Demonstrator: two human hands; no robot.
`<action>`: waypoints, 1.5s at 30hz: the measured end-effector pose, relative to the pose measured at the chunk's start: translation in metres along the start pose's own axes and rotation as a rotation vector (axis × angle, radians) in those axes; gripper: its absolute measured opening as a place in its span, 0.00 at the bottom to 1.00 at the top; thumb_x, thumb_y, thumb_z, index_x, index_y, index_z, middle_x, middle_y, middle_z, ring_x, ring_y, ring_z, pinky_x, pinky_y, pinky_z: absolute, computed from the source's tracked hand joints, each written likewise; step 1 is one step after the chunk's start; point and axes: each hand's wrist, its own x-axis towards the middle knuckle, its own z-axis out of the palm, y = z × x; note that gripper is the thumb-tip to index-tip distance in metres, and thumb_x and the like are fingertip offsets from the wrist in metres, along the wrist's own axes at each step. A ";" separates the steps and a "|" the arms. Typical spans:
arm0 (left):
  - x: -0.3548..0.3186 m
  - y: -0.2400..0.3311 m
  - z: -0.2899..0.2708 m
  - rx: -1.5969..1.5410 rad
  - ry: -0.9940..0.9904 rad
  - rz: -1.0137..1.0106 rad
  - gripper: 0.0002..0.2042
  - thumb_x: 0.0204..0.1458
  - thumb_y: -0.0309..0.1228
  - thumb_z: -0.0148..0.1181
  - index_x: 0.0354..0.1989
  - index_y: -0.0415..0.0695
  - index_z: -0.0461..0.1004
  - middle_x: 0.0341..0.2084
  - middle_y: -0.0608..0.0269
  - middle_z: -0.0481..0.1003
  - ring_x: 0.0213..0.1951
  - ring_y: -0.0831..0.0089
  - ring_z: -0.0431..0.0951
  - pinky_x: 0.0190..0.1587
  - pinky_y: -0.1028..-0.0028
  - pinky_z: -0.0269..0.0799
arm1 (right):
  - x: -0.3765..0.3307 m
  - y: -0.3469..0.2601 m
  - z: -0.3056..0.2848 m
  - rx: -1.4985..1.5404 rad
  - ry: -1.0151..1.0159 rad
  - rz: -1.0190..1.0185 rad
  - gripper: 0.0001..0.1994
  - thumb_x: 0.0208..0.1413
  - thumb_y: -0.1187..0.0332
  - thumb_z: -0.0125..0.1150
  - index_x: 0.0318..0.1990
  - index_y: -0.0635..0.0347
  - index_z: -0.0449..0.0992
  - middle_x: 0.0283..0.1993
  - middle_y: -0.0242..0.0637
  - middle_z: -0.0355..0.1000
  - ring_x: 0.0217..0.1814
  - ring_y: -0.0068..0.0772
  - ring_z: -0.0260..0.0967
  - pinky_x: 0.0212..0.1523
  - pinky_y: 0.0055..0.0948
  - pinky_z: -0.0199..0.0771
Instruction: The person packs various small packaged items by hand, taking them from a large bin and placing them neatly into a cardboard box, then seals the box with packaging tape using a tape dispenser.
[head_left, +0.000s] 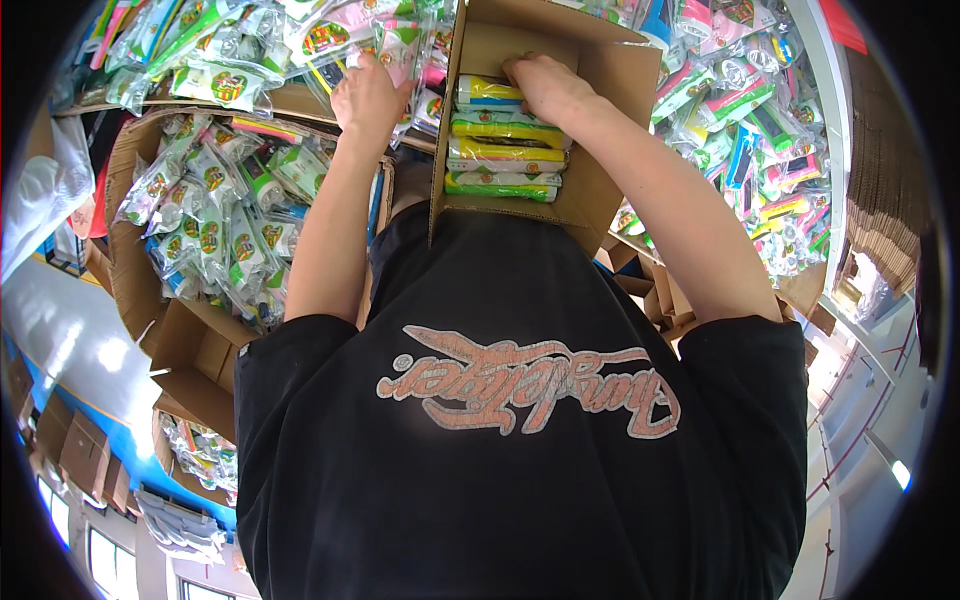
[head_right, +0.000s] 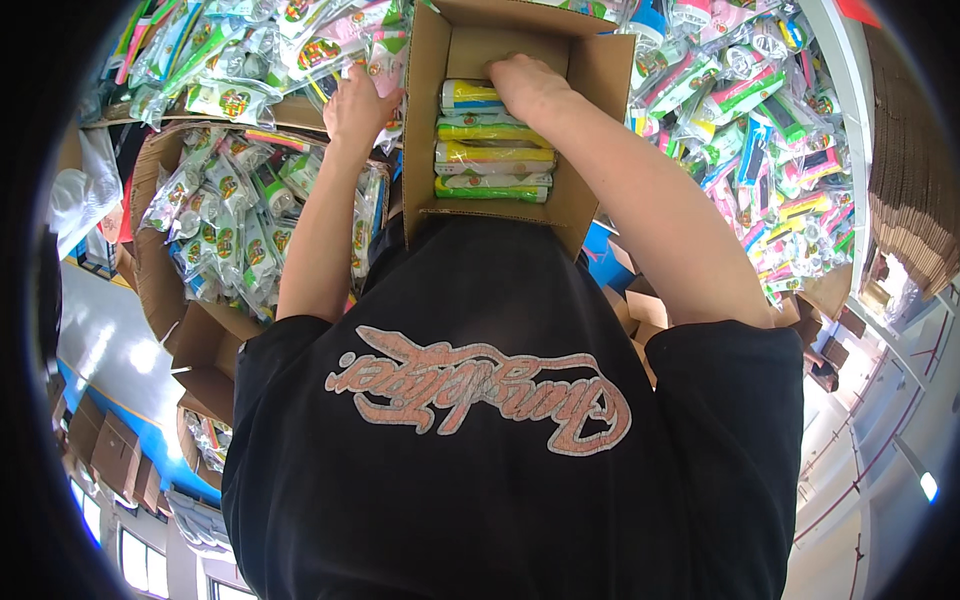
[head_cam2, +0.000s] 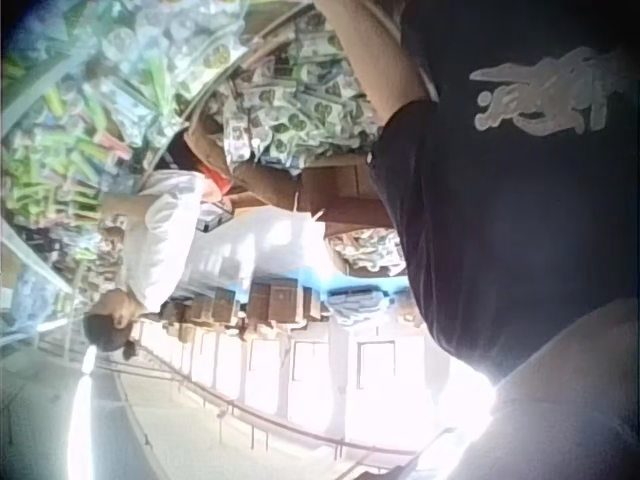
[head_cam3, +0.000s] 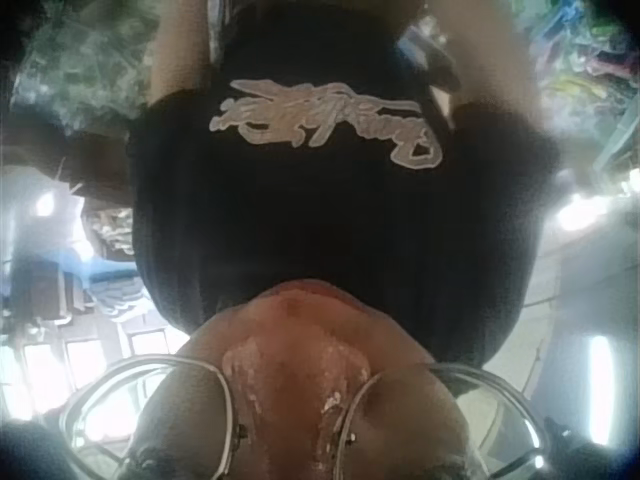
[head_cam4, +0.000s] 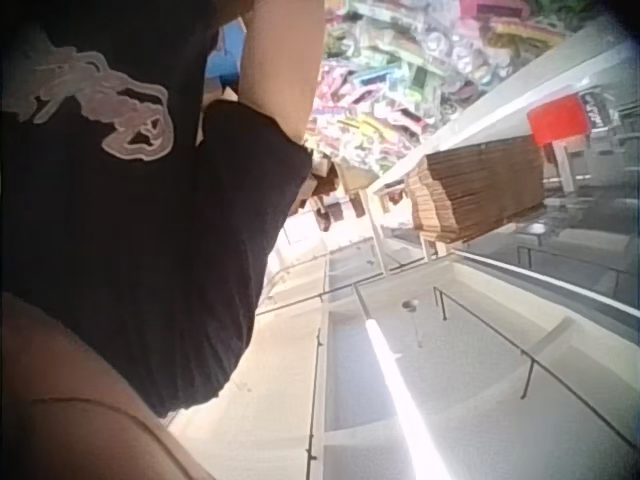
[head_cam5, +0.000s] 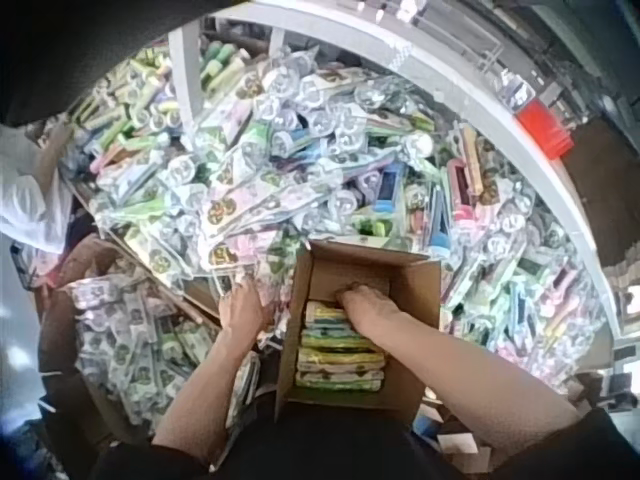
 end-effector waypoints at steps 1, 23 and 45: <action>-0.002 0.001 -0.007 0.003 0.009 -0.001 0.35 0.47 0.54 0.71 0.49 0.33 0.68 0.44 0.42 0.79 0.46 0.49 0.82 0.50 0.57 0.78 | -0.001 -0.002 0.000 0.001 0.008 -0.004 0.17 0.49 0.76 0.69 0.48 0.62 0.74 0.52 0.49 0.74 0.58 0.55 0.73 0.55 0.48 0.75; -0.108 0.051 -0.134 -1.636 -0.117 0.279 0.35 0.68 0.55 0.40 0.68 0.33 0.54 0.61 0.50 0.64 0.63 0.61 0.66 0.66 0.56 0.62 | -0.107 -0.074 -0.074 0.847 0.477 -0.362 0.34 0.57 0.54 0.69 0.63 0.66 0.64 0.52 0.52 0.74 0.52 0.51 0.75 0.52 0.38 0.75; -0.024 -0.042 0.026 -0.157 0.277 -0.132 0.41 0.52 0.58 0.65 0.65 0.38 0.64 0.53 0.40 0.68 0.58 0.43 0.69 0.62 0.54 0.63 | -0.101 -0.005 -0.109 0.111 -0.093 -0.109 0.20 0.64 0.57 0.59 0.55 0.62 0.70 0.48 0.52 0.74 0.52 0.54 0.72 0.49 0.43 0.71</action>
